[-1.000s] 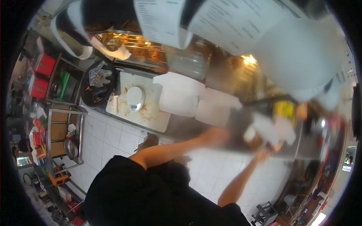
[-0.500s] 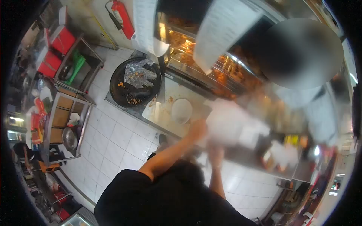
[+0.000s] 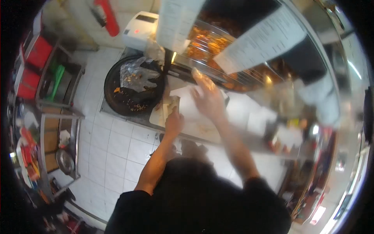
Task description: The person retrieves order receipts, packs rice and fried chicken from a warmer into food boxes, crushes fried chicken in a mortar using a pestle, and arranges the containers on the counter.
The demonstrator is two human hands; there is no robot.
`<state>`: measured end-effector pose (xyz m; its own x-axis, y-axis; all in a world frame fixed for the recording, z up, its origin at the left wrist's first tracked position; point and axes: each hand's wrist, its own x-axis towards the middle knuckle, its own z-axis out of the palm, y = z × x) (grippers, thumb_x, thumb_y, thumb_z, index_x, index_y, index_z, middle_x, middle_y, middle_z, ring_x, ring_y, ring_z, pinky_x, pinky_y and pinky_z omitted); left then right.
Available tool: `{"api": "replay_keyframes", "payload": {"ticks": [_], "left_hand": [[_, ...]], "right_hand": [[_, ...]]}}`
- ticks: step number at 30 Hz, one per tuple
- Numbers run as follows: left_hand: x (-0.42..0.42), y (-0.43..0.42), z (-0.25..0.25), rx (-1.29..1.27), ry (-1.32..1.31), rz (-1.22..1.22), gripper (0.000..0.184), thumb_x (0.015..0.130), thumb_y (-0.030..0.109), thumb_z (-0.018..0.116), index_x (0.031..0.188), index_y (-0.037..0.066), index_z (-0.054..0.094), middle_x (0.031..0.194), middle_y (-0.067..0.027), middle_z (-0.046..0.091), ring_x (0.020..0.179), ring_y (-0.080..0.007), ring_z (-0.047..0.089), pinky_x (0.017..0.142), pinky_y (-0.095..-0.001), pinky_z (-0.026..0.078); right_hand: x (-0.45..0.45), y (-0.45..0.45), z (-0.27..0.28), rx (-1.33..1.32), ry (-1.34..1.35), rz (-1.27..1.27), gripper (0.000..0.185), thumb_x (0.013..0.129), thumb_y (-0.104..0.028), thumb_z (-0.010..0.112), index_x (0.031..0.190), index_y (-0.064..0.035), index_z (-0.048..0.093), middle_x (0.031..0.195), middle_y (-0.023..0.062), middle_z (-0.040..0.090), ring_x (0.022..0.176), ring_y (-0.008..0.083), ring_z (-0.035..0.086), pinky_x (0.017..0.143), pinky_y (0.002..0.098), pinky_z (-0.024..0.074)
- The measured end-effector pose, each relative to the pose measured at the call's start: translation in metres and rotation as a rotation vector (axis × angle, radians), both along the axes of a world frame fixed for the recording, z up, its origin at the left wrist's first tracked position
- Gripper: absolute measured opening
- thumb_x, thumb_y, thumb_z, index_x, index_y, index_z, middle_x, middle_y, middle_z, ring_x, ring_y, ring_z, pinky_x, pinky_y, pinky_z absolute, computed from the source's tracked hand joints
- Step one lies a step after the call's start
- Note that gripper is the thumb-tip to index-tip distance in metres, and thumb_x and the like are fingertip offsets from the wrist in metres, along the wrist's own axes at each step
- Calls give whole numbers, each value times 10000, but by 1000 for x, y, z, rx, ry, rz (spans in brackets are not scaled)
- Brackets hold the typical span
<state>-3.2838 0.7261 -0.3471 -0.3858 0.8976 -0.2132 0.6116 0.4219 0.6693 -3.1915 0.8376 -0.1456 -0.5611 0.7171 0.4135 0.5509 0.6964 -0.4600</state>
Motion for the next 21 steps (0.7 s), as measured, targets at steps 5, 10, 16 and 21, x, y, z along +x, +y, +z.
{"api": "replay_keyframes", "payload": {"ticks": [5, 10, 16, 21], "left_hand": [[-6, -17, 9, 111, -91, 28, 653, 893, 343, 576, 1386, -42, 389, 1243, -287, 564, 1109, -426, 579, 953, -467, 459], [-9, -30, -4, 246, -174, -16, 716, 889, 321, 613, 1433, -52, 335, 1379, -258, 482, 1106, -389, 594, 968, -421, 456], [-11, -13, 64, 35, -541, 167, 602, 871, 322, 652, 1354, 28, 446, 1230, -234, 599, 1062, -353, 623, 894, -432, 491], [-13, 4, -23, 150, -261, 161, 541, 873, 331, 627, 1297, 26, 485, 1120, -258, 635, 1018, -409, 628, 885, -459, 493]], "right_hand": [[-83, 89, 25, 41, -305, -335, 429, 832, -241, 602, 1223, -72, 550, 898, 147, 673, 802, 346, 649, 704, 447, 507], [-117, 129, 18, -41, -542, -342, 533, 784, -311, 654, 1214, -15, 545, 976, 99, 656, 893, 250, 653, 756, 416, 489], [-108, 131, -3, 99, 98, -561, 550, 747, -302, 682, 1207, -57, 508, 1021, 162, 652, 1008, 326, 626, 804, 435, 498], [-62, 80, 22, -372, 789, -307, 584, 761, -206, 781, 1232, -6, 497, 1153, 142, 599, 1046, 274, 605, 910, 383, 495]]}}
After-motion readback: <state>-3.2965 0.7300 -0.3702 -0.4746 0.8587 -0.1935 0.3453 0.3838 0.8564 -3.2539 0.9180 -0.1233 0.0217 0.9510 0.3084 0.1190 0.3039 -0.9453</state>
